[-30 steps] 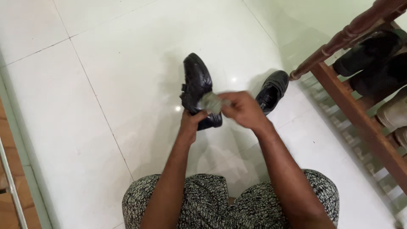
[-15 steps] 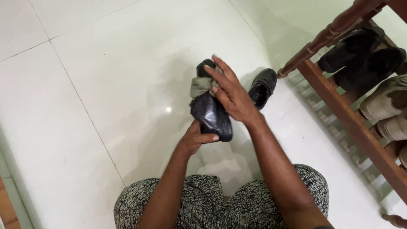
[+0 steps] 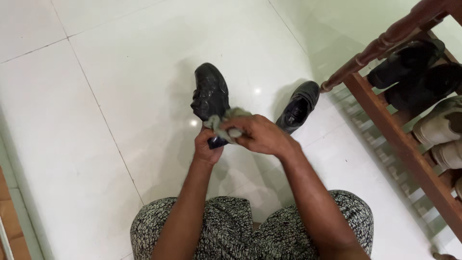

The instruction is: The person sits on the floor and wipes a pair of black shoes with a cloth. They clean the left shoe first, then the right shoe, rubbing the cloth over the uppers and sides.

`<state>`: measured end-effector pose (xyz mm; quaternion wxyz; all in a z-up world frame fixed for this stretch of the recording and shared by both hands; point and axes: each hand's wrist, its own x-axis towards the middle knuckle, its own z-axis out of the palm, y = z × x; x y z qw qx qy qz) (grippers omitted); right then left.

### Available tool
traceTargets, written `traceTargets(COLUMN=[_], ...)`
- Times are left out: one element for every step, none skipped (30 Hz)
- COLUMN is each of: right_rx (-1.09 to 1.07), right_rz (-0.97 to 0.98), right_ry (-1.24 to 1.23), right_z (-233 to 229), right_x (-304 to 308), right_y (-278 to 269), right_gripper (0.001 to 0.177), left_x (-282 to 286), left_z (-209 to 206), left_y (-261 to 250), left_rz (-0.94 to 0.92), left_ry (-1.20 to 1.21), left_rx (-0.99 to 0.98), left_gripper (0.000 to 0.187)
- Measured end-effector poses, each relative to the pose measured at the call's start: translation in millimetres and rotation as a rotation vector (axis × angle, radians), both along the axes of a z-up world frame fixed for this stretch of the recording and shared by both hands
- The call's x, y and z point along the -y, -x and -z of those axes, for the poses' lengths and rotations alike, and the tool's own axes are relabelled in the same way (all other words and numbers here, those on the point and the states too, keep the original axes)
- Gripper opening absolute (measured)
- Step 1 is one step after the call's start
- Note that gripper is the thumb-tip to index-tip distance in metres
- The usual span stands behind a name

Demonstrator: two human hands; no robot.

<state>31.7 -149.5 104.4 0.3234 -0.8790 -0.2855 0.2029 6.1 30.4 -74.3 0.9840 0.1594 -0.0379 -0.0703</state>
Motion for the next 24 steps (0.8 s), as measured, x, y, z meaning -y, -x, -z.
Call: traceTargets(right_rx=[-0.005, -0.010, -0.015, -0.035, -0.053, -0.071, 0.070, 0.215, 0.364, 0.421, 0.472, 0.520, 0.647, 0.767, 0.877, 0.587, 0.289, -0.016, -0.074, -0.132, -0.194, -0.192, -0.188, -0.183], right_rz=[-0.040, -0.080, -0.115, 0.017, 0.152, 0.290, 0.344, 0.394, 0.439, 0.398, 0.359, 0.320, 0.308, 0.294, 0.274, 0.375, 0.460, 0.530, 0.500, 0.470, 0.440, 0.518, 0.598, 0.678], right_ry=[-0.098, -0.196, -0.295, -0.428, -0.554, -0.678, -0.806, -0.931, -1.058, -0.966, -0.875, -0.783, -0.610, -0.433, -0.252, -0.331, -0.405, -0.474, -0.419, -0.364, -0.307, -0.355, -0.401, -0.447], right_z=[-1.7, -3.8, -4.9, -4.2, -3.4, -1.8, 0.5, 3.4, 6.2, 8.0, 10.1, 11.9, 13.5, 15.2, 16.7, 18.4, 20.8, 23.1, 24.3, 25.3, 26.7, 27.7, 27.2, 25.9], right_x=[3.2, 9.4, 15.1, 17.8, 21.1, 22.7, 22.1, 18.8, 13.8, 10.5, 7.0, 4.3, 3.2, 2.8, 3.4, 4.9, 5.6, 7.1, 9.2, 11.7, 14.9, 17.5, 19.8, 21.0], right_y=[0.0, -1.8, -3.7, -5.0, -6.4, -7.7, -9.6, -11.3, -12.9, -15.3, -17.4, -19.7, -22.7, -25.4, -27.4, -28.6, -29.8, -30.5, -32.8, -34.7, -34.7, -34.3, -34.6, -34.3], right_gripper=[0.040, 0.041, 0.042, 0.040, 0.037, 0.035, 0.034, 0.034, 0.033, 0.040, 0.048, 0.056, 0.056, 0.058, 0.059, 0.056, 0.054, 0.052, 0.051, 0.049, 0.048, 0.043, 0.038, 0.034], left_x=[-2.3, -4.2, -5.5, -6.9, -4.7, -3.2, -2.2, 0.0, 4.5, 13.1, 21.5, 31.0, 42.5, 50.0, 53.7, 56.3, 56.2, 54.2, 50.2, 46.9, 44.8, 43.0, 42.0, 42.3], left_z=[-3.5, -7.7, -12.6, -17.7, -22.1, -26.2, -29.6, -32.6, -35.4, -37.8, -39.9, -41.7, -43.2, -44.9, -47.1, -49.6, -52.2, -55.0, -58.7, -62.2, -64.6, -66.7, -68.8, -71.0], left_y=[0.4, 1.4, 2.6, 4.2, 4.8, 5.0, 5.9, 7.2, 8.9, 10.6, 13.5, 17.1, 20.1, 22.9, 26.9, 30.7, 33.0, 34.1, 31.3, 28.5, 27.3, 25.9, 24.4, 24.1], left_rz=[-0.014, -0.028, -0.017, -0.007, 0.006, 0.045, 0.081, 0.117, 0.094, 0.071, 0.049, -0.042, -0.137, -0.234, -0.345, -0.457, -0.573, -0.553, -0.537, -0.520, -0.544, -0.568, -0.593, -0.595], left_ry=[-0.057, -0.113, -0.110, -0.107, -0.098, -0.093, -0.087, -0.081, -0.196, -0.311, -0.428, -0.604, -0.777, -0.949, -1.158, -1.367, -1.576, -1.613, -1.649, -1.684, -1.739, -1.795, -1.848, -1.836], left_rx=[0.003, 0.006, 0.000, -0.005, -0.010, 0.027, 0.063, 0.100, 0.103, 0.107, 0.108, 0.164, 0.223, 0.282, 0.253, 0.220, 0.183, 0.104, 0.028, -0.048, -0.040, -0.031, -0.019, -0.023], left_gripper=[0.076, 0.079, 0.080, 0.080, 0.081, 0.082, 0.082, 0.083, 0.086, 0.090, 0.094, 0.098, 0.102, 0.107, 0.113, 0.118, 0.124, 0.125, 0.126, 0.127, 0.126, 0.125, 0.124, 0.124])
